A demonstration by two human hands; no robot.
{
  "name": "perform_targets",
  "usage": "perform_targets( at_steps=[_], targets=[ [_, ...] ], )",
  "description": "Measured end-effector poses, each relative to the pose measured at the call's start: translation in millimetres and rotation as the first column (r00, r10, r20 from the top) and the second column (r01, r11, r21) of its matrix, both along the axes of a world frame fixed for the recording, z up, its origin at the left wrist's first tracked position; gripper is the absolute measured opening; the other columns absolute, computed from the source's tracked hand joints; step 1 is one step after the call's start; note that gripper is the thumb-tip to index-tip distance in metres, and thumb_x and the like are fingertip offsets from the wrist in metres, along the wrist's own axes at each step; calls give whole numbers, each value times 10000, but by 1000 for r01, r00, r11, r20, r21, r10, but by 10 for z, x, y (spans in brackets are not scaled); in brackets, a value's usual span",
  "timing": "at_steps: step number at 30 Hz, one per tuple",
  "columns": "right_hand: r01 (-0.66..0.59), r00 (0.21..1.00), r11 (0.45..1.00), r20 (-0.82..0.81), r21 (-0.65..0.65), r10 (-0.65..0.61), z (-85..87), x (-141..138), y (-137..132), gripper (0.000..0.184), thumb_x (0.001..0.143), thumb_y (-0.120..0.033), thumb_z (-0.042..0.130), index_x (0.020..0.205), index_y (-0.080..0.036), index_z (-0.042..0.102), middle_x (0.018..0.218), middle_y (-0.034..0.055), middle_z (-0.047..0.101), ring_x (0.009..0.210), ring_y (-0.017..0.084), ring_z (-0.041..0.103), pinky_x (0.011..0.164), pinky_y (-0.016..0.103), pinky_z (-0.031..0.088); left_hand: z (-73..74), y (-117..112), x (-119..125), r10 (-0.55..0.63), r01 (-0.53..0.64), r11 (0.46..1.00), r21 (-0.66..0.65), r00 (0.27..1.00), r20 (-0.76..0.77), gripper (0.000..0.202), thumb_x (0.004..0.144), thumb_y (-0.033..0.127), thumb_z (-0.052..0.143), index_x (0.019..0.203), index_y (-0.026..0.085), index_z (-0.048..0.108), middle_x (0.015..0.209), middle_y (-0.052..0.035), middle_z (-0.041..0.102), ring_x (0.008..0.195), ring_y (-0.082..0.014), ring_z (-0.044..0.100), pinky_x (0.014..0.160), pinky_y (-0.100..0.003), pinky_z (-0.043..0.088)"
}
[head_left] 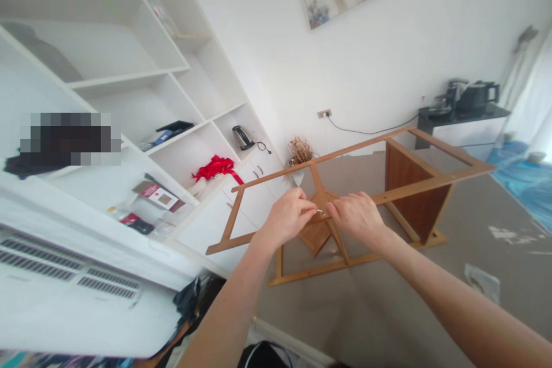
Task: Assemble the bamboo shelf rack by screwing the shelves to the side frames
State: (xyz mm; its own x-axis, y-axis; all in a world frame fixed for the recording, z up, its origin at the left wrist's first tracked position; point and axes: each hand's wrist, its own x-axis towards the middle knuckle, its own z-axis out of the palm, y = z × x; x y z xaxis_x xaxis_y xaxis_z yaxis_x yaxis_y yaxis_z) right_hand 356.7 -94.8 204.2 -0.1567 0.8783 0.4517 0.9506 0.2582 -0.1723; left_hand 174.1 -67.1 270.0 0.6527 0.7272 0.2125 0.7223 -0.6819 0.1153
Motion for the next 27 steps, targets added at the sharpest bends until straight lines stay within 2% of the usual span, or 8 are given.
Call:
perform_targets(
  at_steps=[4, 8, 12, 15, 18, 21, 24, 27],
  targets=[
    [1, 1000, 1000, 11, 4, -1, -6, -9, 14, 446, 985, -306, 357, 695, -187, 675, 758, 63, 748, 740, 210, 643, 682, 356, 239, -29, 70, 12, -33, 32, 999, -29, 999, -13, 262, 918, 246, 492, 914, 227, 753, 768, -34, 626, 757, -169, 589, 696, -274, 431],
    [-5, 1000, 1000, 10, -4, 5, -4, -15, 24, 452, 984, -296, 348, 682, -187, 666, 751, 64, 744, 730, 212, 637, 674, 353, 235, -107, 40, 65, -10, 19, 997, -71, 993, 118, 290, 921, 215, 457, 1060, 174, 708, 900, -59, 669, 853, -179, 614, 783, -281, 466],
    [-24, 1000, 999, 3, -21, 24, -1, -15, 34, 429, 979, -289, 354, 715, -186, 677, 749, 69, 736, 728, 211, 635, 666, 341, 244, -193, -3, 144, 16, 2, 996, -86, 977, 211, 280, 893, 310, 536, 1072, 152, 683, 944, -80, 658, 925, -210, 606, 844, -312, 478],
    [-43, 999, 999, -5, -32, 43, -7, -10, 37, 426, 979, -279, 342, 743, -176, 681, 759, 90, 730, 736, 221, 635, 669, 340, 263, -248, -9, 185, 24, 2, 995, -104, 969, 246, 266, 900, 277, 516, 1082, 162, 672, 970, -89, 645, 947, -216, 602, 852, -325, 483],
    [-86, 996, 995, -18, -49, 86, -8, 27, 36, 393, 969, -262, 355, 775, -167, 684, 768, 103, 726, 744, 223, 636, 679, 336, 301, -293, 6, 194, 1, 48, 987, -153, 953, 304, 324, 903, 215, 490, 1196, 178, 623, 1029, -88, 643, 993, -204, 598, 897, -327, 473],
    [-146, 989, 987, -37, -63, 144, 6, 126, 55, 317, 951, -220, 377, 895, -165, 685, 842, 90, 733, 799, 212, 643, 717, 314, 358, -326, 26, 180, 65, 20, 975, -221, 926, 373, 427, 867, 207, 552, 1294, 188, 547, 1028, -66, 659, 972, -189, 608, 905, -325, 471],
    [-207, 968, 976, -157, -67, 195, 34, 268, 110, 285, 923, -149, 385, 1052, -174, 638, 1000, 65, 727, 908, 178, 644, 773, 269, 411, -345, 39, 166, 154, -39, 961, -273, 898, 411, 323, 841, 255, 610, 1153, 175, 629, 980, -55, 675, 916, -186, 619, 858, -313, 483],
    [-268, 881, 959, -426, -91, 206, 56, 389, 171, 303, 896, -117, 392, 1112, -182, 594, 1012, 43, 722, 909, 148, 652, 789, 240, 450, -352, 45, 169, 91, 36, 956, -290, 907, 412, 196, 884, 265, 555, 984, 188, 706, 958, -50, 663, 896, -171, 614, 849, -296, 477]
  ],
)
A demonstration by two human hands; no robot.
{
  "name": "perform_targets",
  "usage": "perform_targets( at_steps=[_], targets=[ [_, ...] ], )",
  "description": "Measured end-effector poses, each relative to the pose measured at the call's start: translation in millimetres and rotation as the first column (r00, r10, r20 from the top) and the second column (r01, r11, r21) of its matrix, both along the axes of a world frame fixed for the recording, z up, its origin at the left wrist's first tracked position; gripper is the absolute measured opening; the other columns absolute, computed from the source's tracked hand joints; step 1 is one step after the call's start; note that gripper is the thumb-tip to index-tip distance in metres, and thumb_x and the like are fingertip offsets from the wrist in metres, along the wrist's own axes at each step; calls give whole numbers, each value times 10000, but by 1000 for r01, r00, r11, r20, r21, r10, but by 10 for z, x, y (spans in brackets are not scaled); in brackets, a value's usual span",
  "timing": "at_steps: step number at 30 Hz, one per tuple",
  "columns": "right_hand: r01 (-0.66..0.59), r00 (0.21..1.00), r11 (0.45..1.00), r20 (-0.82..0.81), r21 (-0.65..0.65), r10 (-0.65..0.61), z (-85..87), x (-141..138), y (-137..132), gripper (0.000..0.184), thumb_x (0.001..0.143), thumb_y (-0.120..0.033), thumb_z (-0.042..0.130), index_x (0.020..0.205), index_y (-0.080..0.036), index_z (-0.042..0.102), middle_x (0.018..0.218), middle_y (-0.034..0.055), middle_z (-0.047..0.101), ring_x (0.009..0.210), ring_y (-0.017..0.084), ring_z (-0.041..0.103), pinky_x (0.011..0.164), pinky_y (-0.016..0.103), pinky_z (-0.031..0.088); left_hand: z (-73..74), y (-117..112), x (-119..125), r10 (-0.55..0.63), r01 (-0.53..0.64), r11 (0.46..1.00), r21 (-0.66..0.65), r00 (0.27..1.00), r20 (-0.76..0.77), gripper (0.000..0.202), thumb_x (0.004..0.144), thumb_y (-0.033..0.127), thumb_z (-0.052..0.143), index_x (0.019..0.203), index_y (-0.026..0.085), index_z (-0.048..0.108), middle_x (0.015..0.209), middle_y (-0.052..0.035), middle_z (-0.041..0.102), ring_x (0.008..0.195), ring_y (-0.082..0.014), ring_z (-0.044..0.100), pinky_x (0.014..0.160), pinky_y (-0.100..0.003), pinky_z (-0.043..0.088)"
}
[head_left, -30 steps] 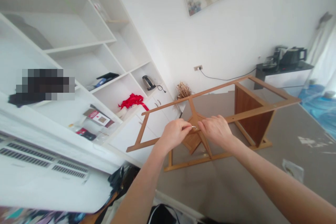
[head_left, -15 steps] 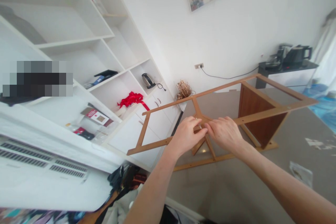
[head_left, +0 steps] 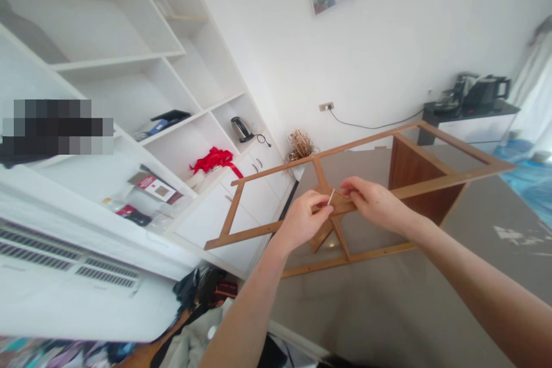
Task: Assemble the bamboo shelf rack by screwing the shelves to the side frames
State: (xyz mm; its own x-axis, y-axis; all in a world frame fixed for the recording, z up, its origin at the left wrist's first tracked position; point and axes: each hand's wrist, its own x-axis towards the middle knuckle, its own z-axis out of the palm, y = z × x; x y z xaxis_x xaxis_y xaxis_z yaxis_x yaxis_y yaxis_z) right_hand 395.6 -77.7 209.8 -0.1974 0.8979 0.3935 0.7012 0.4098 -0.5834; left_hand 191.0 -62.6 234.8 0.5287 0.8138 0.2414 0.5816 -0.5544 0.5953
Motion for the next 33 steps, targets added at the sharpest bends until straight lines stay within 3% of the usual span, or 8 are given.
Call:
perform_targets(
  at_steps=[3, 9, 15, 21, 27, 33],
  targets=[
    [-23, 992, 998, -122, -50, 17, 7, 59, 27, 298, 880, -117, 398, 1079, -196, 605, 956, 21, 724, 859, 137, 658, 767, 236, 470, 8, 5, 11, -77, 77, 997, -3, 997, -9, 243, 916, 252, 504, 994, 208, 730, 968, -49, 635, 883, -160, 603, 828, -284, 474],
    [11, 999, 1000, -35, -28, -12, 18, 37, 0, 258, 875, -152, 428, 950, -207, 669, 961, 22, 730, 855, 149, 650, 762, 243, 465, 71, -69, -11, -132, 127, 989, -68, 988, -75, 271, 924, 262, 484, 1029, 238, 732, 1010, -46, 580, 817, -137, 577, 738, -262, 474],
    [27, 999, 1000, 36, -4, -27, 23, -5, -30, 251, 872, -143, 450, 938, -197, 686, 946, 24, 725, 853, 142, 642, 747, 229, 441, -18, -283, 97, 43, -42, 999, 12, 999, -7, 283, 878, 447, 572, 976, 227, 722, 1033, -52, 568, 895, -165, 596, 820, -286, 487],
    [42, 994, 999, 96, 24, -44, 12, -32, -48, 236, 873, -140, 462, 909, -188, 690, 930, 33, 711, 850, 152, 622, 740, 237, 415, -121, -339, 144, 156, -158, 980, 118, 987, 24, 176, 888, 333, 562, 912, 205, 679, 1001, -58, 574, 946, -179, 602, 884, -313, 476],
    [51, 991, 998, 121, 32, -54, 1, -52, -48, 239, 880, -145, 457, 897, -189, 690, 918, 33, 708, 857, 152, 615, 732, 239, 405, -129, -399, 221, 233, -226, 952, 206, 972, -9, 259, 874, 449, 570, 863, 201, 644, 935, -55, 580, 912, -193, 595, 860, -342, 465],
    [62, 987, 998, 148, 30, -66, -7, -56, -47, 246, 881, -146, 457, 908, -192, 697, 930, 35, 710, 875, 150, 615, 742, 237, 406, -177, -418, 373, 353, -340, 901, 270, 936, -1, 138, 817, 305, 617, 749, 199, 561, 866, -50, 592, 887, -207, 592, 836, -364, 458]
  ],
)
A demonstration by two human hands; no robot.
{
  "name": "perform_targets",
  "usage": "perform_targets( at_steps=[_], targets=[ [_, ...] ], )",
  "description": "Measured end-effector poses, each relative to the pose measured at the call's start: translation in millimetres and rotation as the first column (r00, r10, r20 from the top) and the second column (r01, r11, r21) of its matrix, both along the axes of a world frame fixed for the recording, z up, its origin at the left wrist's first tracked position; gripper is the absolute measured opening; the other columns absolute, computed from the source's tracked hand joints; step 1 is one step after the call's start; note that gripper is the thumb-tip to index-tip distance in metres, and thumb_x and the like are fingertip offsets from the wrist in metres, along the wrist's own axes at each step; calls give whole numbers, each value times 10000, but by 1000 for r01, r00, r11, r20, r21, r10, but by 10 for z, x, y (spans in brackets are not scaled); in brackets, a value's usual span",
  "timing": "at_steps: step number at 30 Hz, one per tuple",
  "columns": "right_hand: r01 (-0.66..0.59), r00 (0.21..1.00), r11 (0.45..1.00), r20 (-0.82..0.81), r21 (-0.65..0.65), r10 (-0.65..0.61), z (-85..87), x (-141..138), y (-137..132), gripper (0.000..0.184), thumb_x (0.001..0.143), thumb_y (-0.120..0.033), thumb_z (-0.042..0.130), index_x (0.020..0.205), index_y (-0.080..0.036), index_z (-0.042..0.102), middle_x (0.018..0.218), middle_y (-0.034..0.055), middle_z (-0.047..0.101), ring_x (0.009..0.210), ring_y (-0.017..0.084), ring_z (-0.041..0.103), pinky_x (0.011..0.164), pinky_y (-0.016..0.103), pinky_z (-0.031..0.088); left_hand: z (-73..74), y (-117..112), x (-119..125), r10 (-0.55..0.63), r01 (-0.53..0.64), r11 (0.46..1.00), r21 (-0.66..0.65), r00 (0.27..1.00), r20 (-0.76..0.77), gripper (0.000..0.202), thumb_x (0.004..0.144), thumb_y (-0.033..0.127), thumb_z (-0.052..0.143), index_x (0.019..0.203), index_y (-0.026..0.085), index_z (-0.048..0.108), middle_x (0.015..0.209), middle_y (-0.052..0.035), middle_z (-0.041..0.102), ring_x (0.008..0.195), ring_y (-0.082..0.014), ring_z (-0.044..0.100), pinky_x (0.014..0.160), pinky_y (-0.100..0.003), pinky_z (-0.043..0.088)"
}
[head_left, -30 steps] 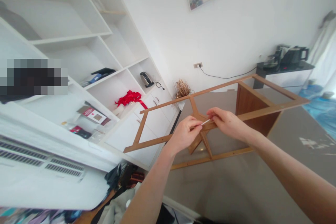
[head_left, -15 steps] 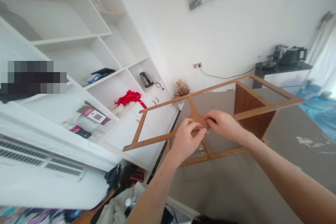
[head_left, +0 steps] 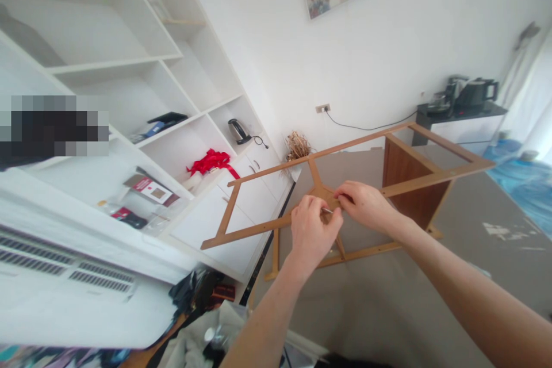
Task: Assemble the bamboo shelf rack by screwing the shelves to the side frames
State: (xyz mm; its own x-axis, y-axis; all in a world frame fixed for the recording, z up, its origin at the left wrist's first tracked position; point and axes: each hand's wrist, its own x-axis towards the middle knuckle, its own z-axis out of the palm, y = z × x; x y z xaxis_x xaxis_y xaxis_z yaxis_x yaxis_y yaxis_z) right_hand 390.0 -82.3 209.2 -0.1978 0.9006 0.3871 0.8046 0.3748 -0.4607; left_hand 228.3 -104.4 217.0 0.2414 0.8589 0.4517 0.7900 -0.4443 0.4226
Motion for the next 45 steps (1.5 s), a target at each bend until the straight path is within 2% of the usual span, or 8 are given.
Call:
perform_targets(
  at_steps=[5, 9, 13, 22, 26, 32, 40, 45],
  targets=[
    [11, 1000, 1000, 11, 2, -11, 8, -3, -16, 247, 889, -147, 454, 912, -196, 696, 932, 33, 710, 877, 150, 619, 744, 236, 408, 18, 11, -125, -12, 11, 1000, 22, 999, 37, 167, 746, 261, 671, 861, 193, 570, 907, -56, 606, 903, -214, 587, 839, -368, 461],
    [7, 1000, 1000, 12, 2, -7, -3, -13, -17, 245, 896, -153, 453, 914, -195, 693, 941, 34, 712, 899, 155, 622, 754, 237, 405, 87, 13, -318, -48, 49, 999, 9, 996, -69, 59, 808, 242, 619, 785, 187, 625, 861, -52, 612, 878, -203, 586, 841, -358, 451],
    [13, 1000, 1000, 14, 3, -13, -12, -23, -22, 251, 902, -155, 446, 913, -197, 693, 947, 35, 714, 904, 161, 621, 749, 241, 402, 143, 46, -449, -157, 151, 987, -59, 981, -112, 206, 895, 280, 541, 810, 198, 710, 866, -55, 633, 886, -194, 590, 844, -340, 446],
    [22, 999, 999, 29, 24, -23, -3, -31, -38, 244, 902, -151, 447, 902, -199, 687, 927, 28, 708, 877, 155, 613, 740, 244, 392, 225, 281, -557, -299, 291, 928, -232, 954, -1, 210, 902, 245, 535, 967, 210, 732, 912, -39, 651, 836, -154, 615, 790, -280, 466],
    [15, 999, 999, 39, 34, -16, -17, -32, -32, 239, 908, -162, 447, 888, -198, 682, 903, 27, 702, 865, 161, 608, 736, 253, 387, 313, 392, -548, -329, 309, 941, -140, 929, -166, 208, 892, 249, 563, 948, 234, 762, 907, -50, 637, 878, -181, 591, 822, -321, 446],
    [18, 999, 998, 46, 52, -20, -49, -47, -24, 244, 909, -166, 433, 869, -200, 671, 900, 32, 695, 857, 169, 601, 725, 263, 380, 377, 336, -467, -254, 262, 965, -34, 884, -393, 237, 907, 209, 535, 934, 256, 766, 762, -33, 679, 849, -214, 561, 842, -398, 391],
    [22, 998, 997, 53, 71, -26, -65, -51, -34, 250, 911, -168, 420, 865, -204, 663, 874, 27, 687, 841, 166, 592, 699, 266, 360, 292, 265, -289, -212, 231, 973, 18, 917, -337, 189, 887, 257, 584, 952, 176, 741, 873, -61, 722, 899, -224, 584, 857, -386, 433],
    [21, 998, 996, 58, 81, -25, -63, -37, -30, 253, 899, -148, 419, 829, -211, 654, 853, 18, 678, 816, 165, 582, 678, 267, 349, 185, 266, -219, -296, 307, 952, 10, 925, -240, 309, 864, 93, 542, 1121, 199, 677, 1021, -39, 722, 951, -205, 593, 903, -375, 443]
  ],
)
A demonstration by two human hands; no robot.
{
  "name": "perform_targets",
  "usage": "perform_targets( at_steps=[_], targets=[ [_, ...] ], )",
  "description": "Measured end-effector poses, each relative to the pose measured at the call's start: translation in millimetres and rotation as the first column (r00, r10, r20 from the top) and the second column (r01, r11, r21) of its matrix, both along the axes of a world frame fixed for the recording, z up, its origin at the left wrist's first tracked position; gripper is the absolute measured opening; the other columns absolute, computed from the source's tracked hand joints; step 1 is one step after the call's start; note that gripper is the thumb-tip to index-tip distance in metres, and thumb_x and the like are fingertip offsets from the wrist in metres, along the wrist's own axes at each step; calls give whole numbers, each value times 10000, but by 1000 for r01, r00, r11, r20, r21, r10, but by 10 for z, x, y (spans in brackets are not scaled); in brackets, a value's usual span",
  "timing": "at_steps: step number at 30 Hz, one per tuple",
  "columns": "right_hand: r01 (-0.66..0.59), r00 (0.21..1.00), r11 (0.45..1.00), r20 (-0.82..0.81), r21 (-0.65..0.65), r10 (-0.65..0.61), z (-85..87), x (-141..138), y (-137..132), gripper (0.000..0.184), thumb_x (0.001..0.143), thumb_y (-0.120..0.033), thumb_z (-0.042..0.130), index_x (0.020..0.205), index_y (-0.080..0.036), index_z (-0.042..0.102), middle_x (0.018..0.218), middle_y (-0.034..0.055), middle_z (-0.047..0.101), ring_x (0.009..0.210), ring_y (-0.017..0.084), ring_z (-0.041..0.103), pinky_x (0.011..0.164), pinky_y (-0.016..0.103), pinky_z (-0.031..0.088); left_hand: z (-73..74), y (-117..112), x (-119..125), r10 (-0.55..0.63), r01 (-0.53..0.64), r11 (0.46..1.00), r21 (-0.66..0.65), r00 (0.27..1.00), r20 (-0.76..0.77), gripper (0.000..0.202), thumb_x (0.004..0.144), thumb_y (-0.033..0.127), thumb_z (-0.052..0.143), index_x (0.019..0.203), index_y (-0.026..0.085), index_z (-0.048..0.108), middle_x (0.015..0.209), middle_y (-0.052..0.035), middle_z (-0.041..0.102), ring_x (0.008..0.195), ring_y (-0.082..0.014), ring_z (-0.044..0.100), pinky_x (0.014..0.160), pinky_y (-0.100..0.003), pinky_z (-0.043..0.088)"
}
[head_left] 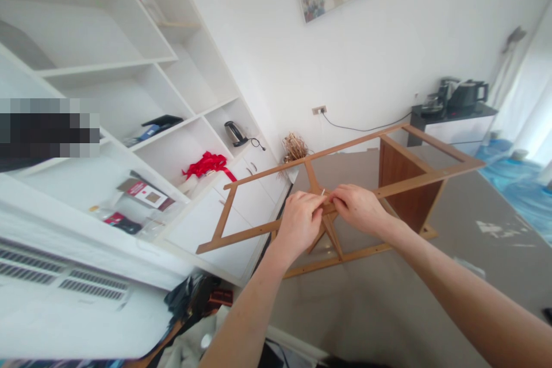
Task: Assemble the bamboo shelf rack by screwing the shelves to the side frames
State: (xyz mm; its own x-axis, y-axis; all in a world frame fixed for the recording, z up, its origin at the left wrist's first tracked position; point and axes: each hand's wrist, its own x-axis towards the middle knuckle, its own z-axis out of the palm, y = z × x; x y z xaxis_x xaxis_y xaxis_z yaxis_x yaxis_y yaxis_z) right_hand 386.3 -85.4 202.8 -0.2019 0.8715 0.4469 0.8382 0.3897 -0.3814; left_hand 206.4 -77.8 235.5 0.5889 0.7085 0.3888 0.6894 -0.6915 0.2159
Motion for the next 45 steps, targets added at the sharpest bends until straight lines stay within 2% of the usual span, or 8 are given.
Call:
perform_targets(
  at_steps=[4, 12, 19, 24, 28, 34, 39, 45],
  targets=[
    [-7, 1000, 1000, -7, 3, 7, -22, 7, 14, 239, 896, -147, 424, 802, -201, 637, 819, 29, 663, 798, 174, 578, 671, 274, 353, -57, -22, 11, 35, -34, 999, -9, 994, 108, 408, 842, 51, 538, 1211, 203, 622, 1027, -42, 723, 974, -205, 602, 934, -384, 445],
    [-72, 996, 997, -61, -3, 72, -30, 46, 22, 284, 870, -71, 403, 906, -195, 656, 927, 29, 701, 876, 158, 601, 760, 250, 396, -110, -46, -90, -38, 44, 998, -35, 983, 178, 222, 853, 76, 549, 877, 207, 726, 1008, -40, 689, 992, -191, 598, 930, -371, 467],
    [-78, 994, 997, -76, 6, 78, -27, 53, 6, 281, 860, -73, 415, 870, -190, 670, 890, 39, 695, 854, 166, 595, 752, 261, 402, -49, -119, -209, -30, 51, 992, -114, 983, 181, 345, 863, 70, 476, 1032, 222, 735, 1073, -68, 627, 1046, -188, 583, 949, -354, 474],
    [-78, 994, 997, -75, 3, 78, -38, 54, 19, 276, 857, -67, 430, 871, -192, 675, 890, 35, 694, 852, 161, 596, 748, 254, 400, -35, -174, -170, 5, 23, 988, -151, 982, 187, 211, 872, 264, 584, 1024, 216, 723, 1057, -69, 625, 1019, -194, 599, 944, -351, 484],
    [-71, 995, 997, -67, 2, 71, -26, 57, 8, 277, 859, -65, 426, 873, -190, 673, 899, 33, 695, 858, 160, 596, 753, 255, 399, -58, -131, -258, 43, -18, 990, -139, 982, 183, 273, 856, 234, 606, 1118, 209, 677, 1059, -66, 641, 986, -189, 609, 910, -350, 496],
    [-68, 997, 998, -41, -1, 68, -31, 51, 2, 282, 872, -73, 416, 877, -189, 672, 900, 30, 695, 866, 165, 593, 750, 259, 393, 51, 49, -392, -15, 15, 1000, -20, 1000, 5, 207, 911, 229, 538, 929, 226, 744, 988, -56, 660, 938, -190, 596, 881, -372, 465],
    [-62, 998, 998, -8, 3, 62, -28, 41, -18, 270, 872, -77, 417, 879, -191, 661, 897, 28, 691, 854, 164, 586, 749, 261, 385, 103, 164, -272, -6, 48, 981, 187, 977, -215, 243, 897, 165, 521, 980, 245, 735, 967, -66, 629, 951, -221, 551, 883, -418, 418],
    [-2, 999, 1000, 32, 22, 1, -22, -34, -71, 247, 871, -89, 417, 890, -190, 641, 881, 39, 693, 853, 192, 579, 727, 293, 362, -47, 134, -171, -35, 67, 986, 149, 977, -209, 362, 895, 101, 418, 1175, 145, 643, 975, -98, 617, 928, -221, 539, 841, -382, 446]
  ],
)
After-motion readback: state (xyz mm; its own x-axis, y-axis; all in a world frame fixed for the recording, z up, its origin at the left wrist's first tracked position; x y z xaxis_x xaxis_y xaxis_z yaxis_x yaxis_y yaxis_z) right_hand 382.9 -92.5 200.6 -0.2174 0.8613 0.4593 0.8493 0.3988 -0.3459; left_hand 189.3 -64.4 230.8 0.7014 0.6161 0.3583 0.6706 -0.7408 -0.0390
